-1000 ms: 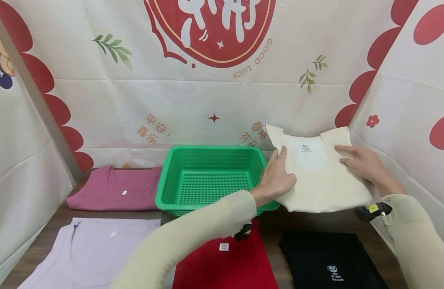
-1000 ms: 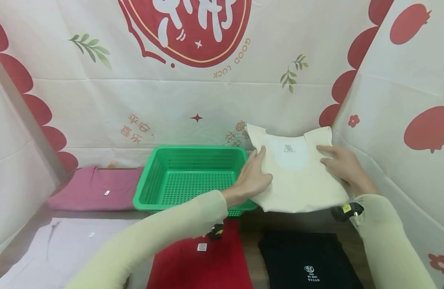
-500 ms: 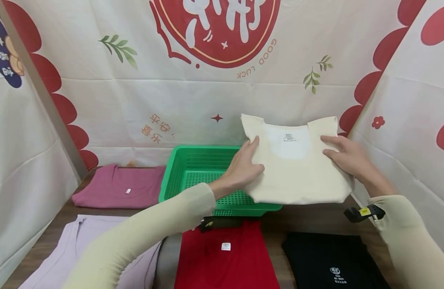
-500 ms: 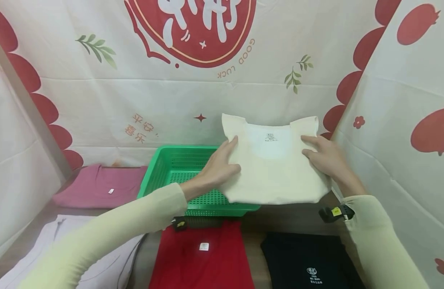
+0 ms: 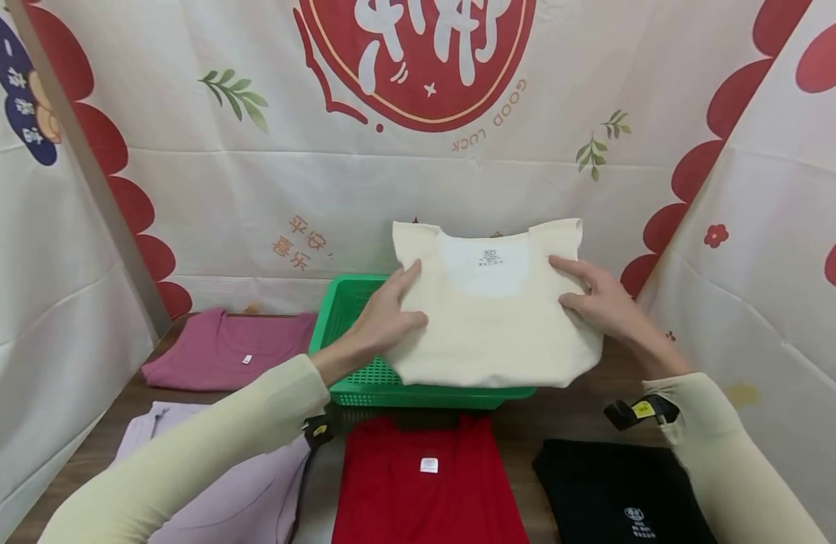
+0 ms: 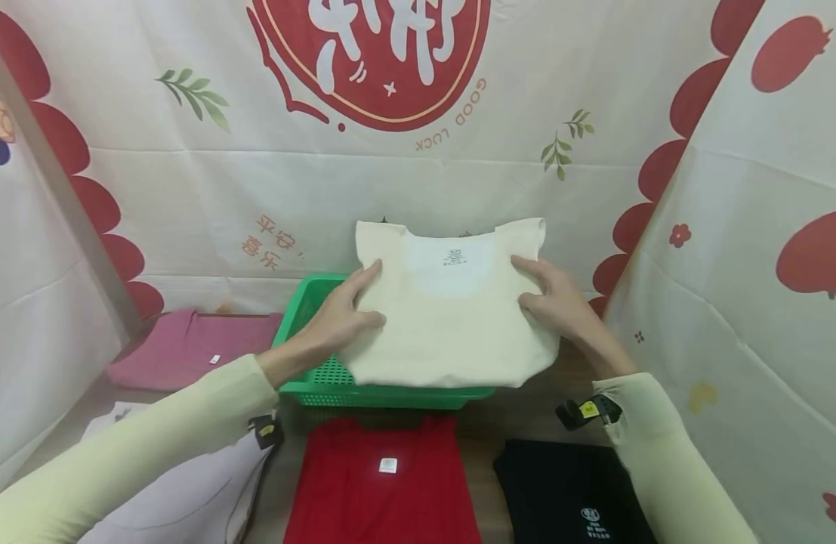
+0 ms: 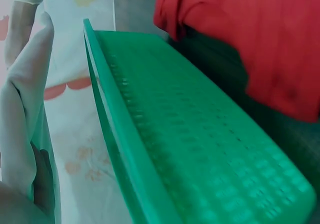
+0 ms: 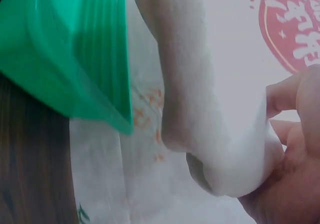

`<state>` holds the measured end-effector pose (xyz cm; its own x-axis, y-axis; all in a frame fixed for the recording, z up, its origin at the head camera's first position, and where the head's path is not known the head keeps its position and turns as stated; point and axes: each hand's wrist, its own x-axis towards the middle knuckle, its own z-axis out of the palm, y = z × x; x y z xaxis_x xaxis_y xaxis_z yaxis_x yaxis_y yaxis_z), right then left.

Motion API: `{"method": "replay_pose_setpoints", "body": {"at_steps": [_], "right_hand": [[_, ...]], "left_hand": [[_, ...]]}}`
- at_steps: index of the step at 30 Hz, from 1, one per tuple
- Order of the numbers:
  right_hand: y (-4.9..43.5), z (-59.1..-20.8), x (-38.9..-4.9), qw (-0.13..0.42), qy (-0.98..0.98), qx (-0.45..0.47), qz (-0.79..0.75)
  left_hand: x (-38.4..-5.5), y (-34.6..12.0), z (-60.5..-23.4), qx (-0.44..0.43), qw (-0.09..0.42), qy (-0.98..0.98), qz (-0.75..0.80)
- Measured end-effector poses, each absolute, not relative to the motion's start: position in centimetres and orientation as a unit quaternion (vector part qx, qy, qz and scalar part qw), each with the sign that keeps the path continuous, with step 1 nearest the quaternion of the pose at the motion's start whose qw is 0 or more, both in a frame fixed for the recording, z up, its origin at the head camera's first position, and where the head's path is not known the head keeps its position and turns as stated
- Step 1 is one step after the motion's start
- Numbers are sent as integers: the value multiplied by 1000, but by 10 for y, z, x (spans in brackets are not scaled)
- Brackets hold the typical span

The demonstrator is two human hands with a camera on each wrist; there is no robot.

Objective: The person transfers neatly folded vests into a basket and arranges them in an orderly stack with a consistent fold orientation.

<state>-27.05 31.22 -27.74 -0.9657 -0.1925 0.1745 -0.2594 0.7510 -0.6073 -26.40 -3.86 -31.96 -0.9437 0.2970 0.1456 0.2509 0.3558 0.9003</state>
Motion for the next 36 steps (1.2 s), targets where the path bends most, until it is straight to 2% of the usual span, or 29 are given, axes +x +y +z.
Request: {"method": "replay_pose_setpoints", "body": {"at_steps": [9,16,27,36], "right_hand": [[280,-299,-279,57,-913,154,375],[265,-315,-285,60,-905,175,383],[248,-337,-302,37,-905,164,390],[246,-354,-315,15,-917,165,363]], "left_hand": [[-264,-80,-331,157,4,833,531],[-269,-98,-344,157,13,826,541],[-285,-116,-364,136,20,838,528],[-289,-116,-367,131,51,845,516]]}}
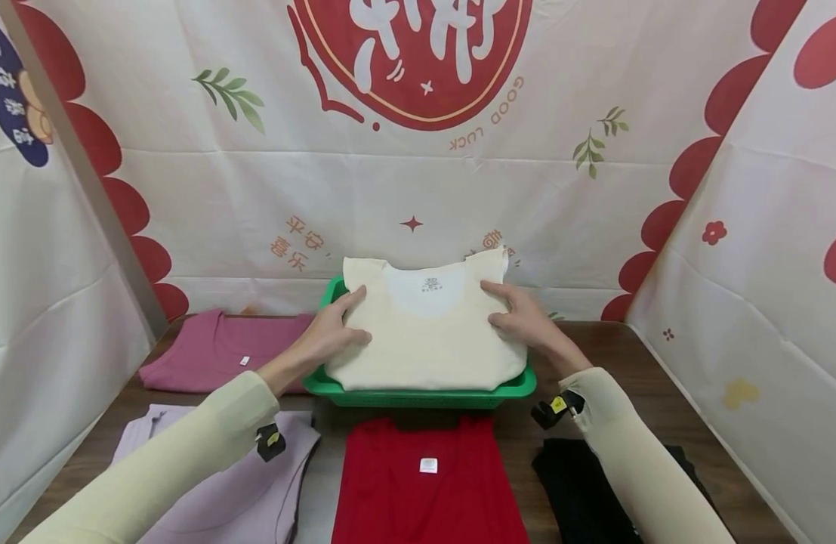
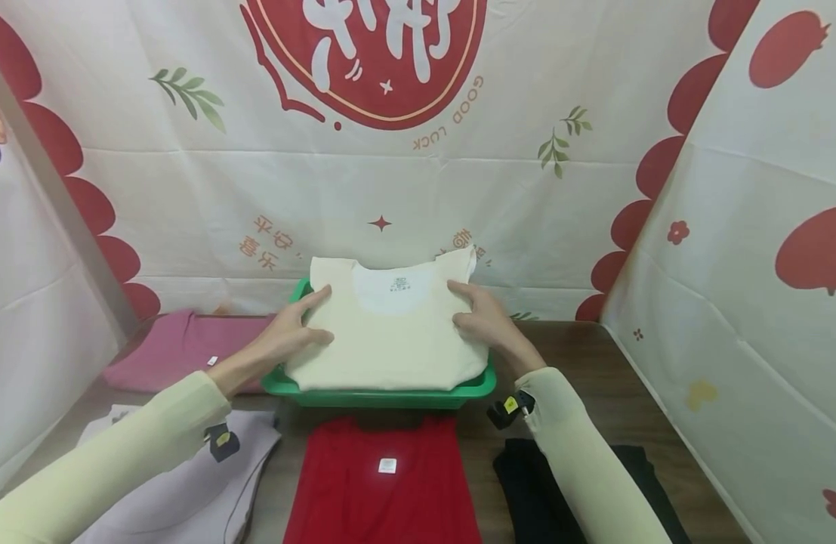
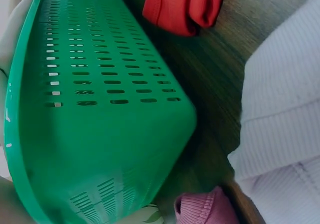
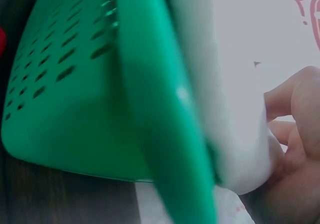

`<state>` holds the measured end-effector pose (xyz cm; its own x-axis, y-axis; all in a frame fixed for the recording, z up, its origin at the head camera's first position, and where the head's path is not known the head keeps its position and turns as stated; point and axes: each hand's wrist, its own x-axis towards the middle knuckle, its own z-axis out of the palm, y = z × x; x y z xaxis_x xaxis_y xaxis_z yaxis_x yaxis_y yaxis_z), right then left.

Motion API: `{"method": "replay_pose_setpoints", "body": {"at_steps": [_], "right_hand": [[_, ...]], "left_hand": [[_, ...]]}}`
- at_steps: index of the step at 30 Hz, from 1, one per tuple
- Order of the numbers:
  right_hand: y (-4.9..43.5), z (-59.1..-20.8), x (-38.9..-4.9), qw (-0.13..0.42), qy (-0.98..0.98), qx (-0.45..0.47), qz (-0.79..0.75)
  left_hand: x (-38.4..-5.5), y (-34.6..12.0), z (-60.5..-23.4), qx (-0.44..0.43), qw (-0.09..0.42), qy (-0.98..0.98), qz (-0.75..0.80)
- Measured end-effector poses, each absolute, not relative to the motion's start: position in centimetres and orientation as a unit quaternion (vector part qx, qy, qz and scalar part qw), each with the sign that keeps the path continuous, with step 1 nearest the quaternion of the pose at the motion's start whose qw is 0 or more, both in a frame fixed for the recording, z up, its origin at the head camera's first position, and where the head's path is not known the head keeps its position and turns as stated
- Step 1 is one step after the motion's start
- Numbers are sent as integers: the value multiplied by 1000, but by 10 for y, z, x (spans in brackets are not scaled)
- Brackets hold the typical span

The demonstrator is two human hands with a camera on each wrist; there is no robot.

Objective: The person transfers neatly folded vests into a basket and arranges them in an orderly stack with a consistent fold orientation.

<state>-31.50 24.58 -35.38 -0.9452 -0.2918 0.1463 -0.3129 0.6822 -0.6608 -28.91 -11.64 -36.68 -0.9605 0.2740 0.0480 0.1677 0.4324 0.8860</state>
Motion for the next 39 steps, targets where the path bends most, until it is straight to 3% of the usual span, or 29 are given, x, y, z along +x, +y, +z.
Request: {"method": "replay_pose_setpoints", "body": {"at_steps": [39], "right_hand": [[214,-369,-324,19,-965,158,210]], "left_hand": [[-294,-107,-373,81,65,881,461]]}}
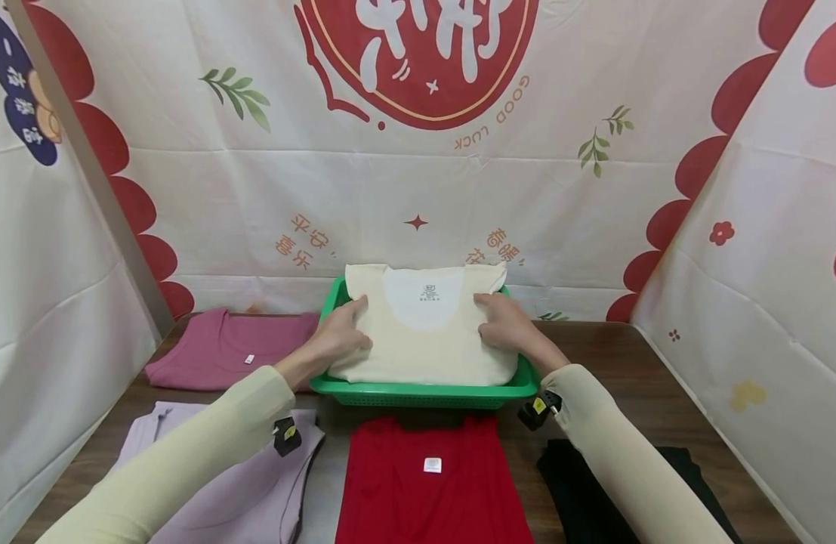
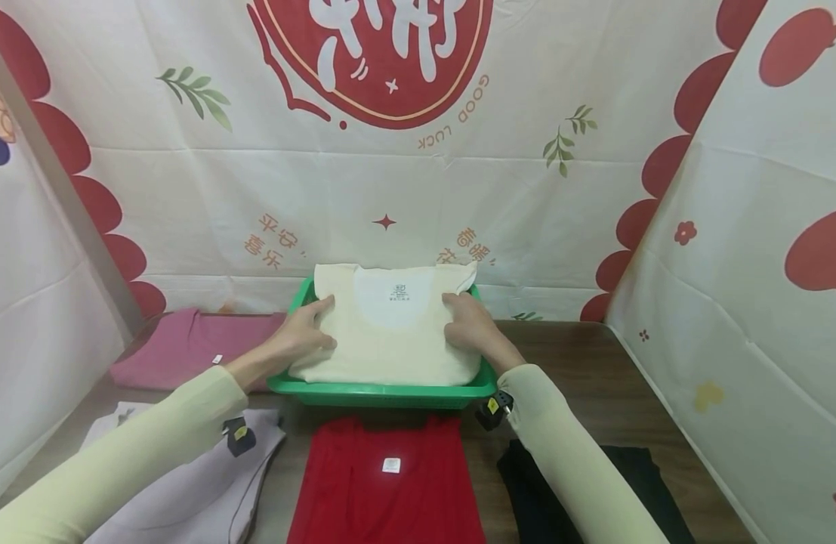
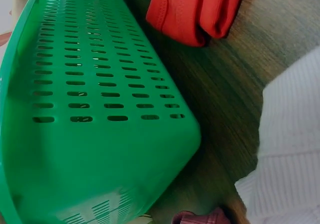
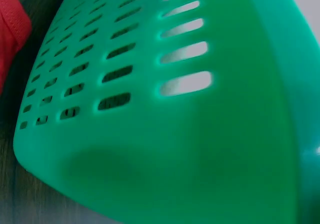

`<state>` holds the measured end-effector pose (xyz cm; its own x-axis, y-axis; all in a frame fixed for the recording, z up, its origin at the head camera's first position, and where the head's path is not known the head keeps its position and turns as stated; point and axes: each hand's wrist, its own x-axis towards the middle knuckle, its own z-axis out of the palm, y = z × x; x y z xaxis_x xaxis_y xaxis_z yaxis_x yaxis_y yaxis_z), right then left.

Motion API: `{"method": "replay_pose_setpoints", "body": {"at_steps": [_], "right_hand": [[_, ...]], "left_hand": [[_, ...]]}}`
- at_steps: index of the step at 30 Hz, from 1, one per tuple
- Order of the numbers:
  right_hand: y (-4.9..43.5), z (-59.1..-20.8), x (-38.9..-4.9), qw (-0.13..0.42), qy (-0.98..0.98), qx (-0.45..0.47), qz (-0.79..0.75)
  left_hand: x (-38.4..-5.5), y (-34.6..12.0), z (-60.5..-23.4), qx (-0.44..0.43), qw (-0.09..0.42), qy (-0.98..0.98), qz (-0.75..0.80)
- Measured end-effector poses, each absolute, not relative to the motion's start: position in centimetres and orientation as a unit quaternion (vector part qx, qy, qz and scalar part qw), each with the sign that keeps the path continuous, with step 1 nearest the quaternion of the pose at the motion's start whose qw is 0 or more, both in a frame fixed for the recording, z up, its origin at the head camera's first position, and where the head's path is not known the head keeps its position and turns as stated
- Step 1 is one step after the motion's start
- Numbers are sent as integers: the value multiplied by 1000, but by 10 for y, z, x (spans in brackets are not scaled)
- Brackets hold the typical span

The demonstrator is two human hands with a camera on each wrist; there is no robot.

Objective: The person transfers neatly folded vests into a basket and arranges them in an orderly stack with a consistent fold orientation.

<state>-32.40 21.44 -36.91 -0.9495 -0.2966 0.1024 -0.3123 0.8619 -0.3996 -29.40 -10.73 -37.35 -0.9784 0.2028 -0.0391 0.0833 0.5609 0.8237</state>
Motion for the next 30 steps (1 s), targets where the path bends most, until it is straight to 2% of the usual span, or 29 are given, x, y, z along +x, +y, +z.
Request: {"method": "replay_pose_setpoints", "body": {"at_steps": [12,30], "right_hand": [[211,-366,-322,-35,-968,142,202],[205,-371,-324,-41,-973,137,183]], "left_hand": [[-293,-104,-375,76,80,885,452],[-293,-102,-378,79,97,889,441]]}}
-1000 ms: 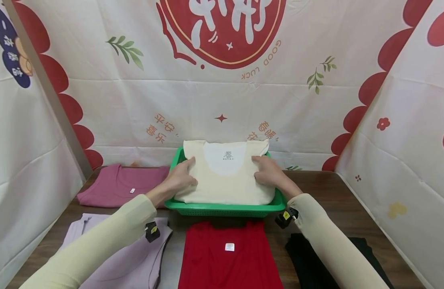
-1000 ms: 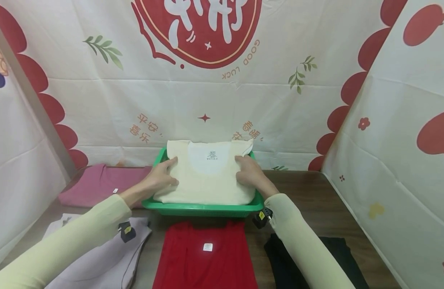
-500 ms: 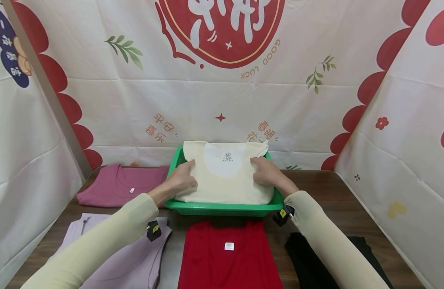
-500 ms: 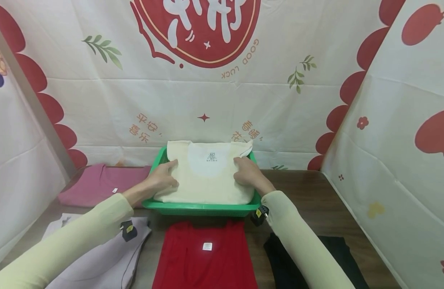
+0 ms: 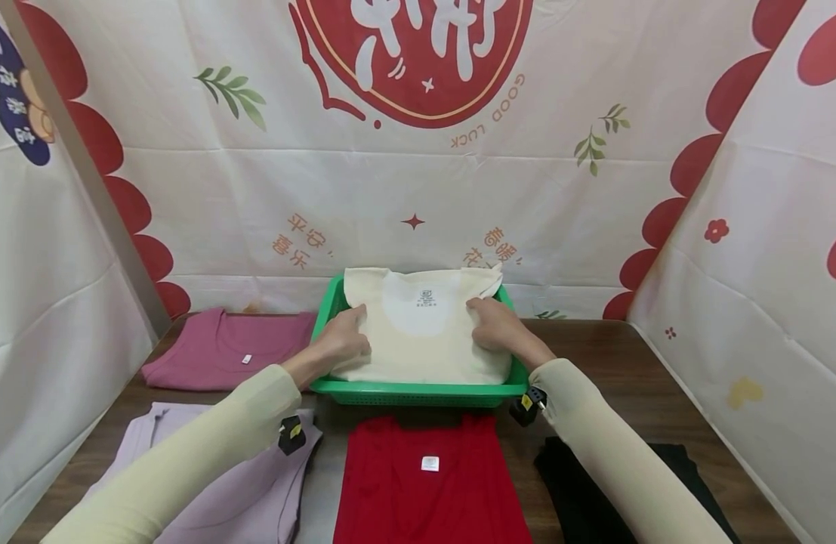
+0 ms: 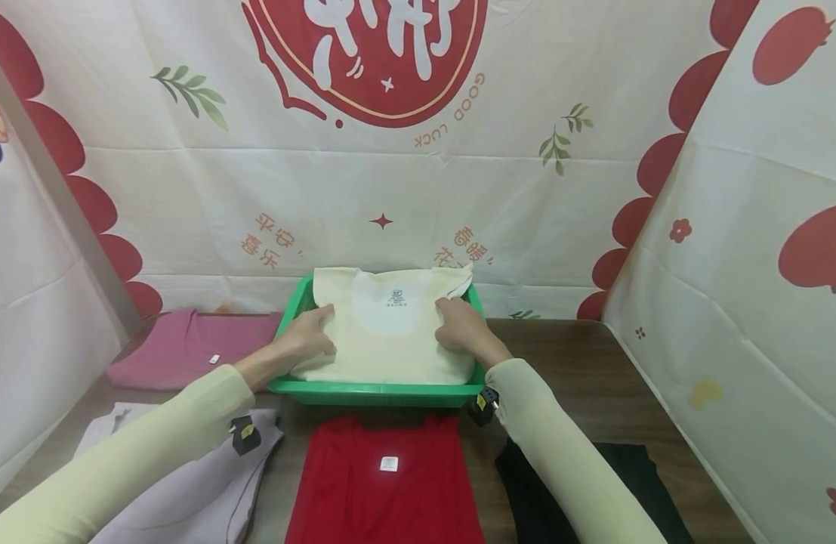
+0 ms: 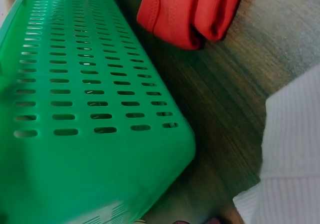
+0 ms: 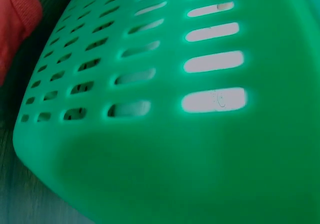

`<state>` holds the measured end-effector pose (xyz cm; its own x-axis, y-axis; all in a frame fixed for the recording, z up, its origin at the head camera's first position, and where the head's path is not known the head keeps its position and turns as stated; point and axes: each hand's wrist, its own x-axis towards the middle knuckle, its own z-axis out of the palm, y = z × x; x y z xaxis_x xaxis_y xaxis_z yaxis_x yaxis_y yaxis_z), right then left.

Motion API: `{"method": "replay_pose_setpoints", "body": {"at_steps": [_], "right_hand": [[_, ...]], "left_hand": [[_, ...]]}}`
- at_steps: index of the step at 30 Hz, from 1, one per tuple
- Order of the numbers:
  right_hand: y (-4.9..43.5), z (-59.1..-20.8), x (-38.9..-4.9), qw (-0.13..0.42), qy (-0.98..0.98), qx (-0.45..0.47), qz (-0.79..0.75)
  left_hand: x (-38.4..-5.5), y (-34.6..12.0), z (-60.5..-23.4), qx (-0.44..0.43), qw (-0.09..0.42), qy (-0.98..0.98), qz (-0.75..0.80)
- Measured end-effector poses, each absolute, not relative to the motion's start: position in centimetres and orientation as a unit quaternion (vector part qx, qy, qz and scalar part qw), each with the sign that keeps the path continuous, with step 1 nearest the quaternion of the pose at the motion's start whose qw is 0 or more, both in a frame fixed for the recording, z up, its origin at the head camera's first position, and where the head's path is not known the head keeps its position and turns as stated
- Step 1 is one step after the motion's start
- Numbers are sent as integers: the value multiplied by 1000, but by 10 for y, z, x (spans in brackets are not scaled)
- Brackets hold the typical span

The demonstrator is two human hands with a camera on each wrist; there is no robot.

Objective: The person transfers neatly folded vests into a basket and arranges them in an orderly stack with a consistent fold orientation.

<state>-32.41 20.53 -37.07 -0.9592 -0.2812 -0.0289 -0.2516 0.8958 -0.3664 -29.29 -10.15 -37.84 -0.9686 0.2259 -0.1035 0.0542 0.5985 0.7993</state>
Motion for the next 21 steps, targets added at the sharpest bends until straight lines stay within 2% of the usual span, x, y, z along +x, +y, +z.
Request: {"method": "replay_pose_setpoints", "body": {"at_steps": [21], "right_hand": [[199,-377,-324,58,973,-133,-177]], "left_hand": [[-294,-103,-383,89,96,894,429]]}}
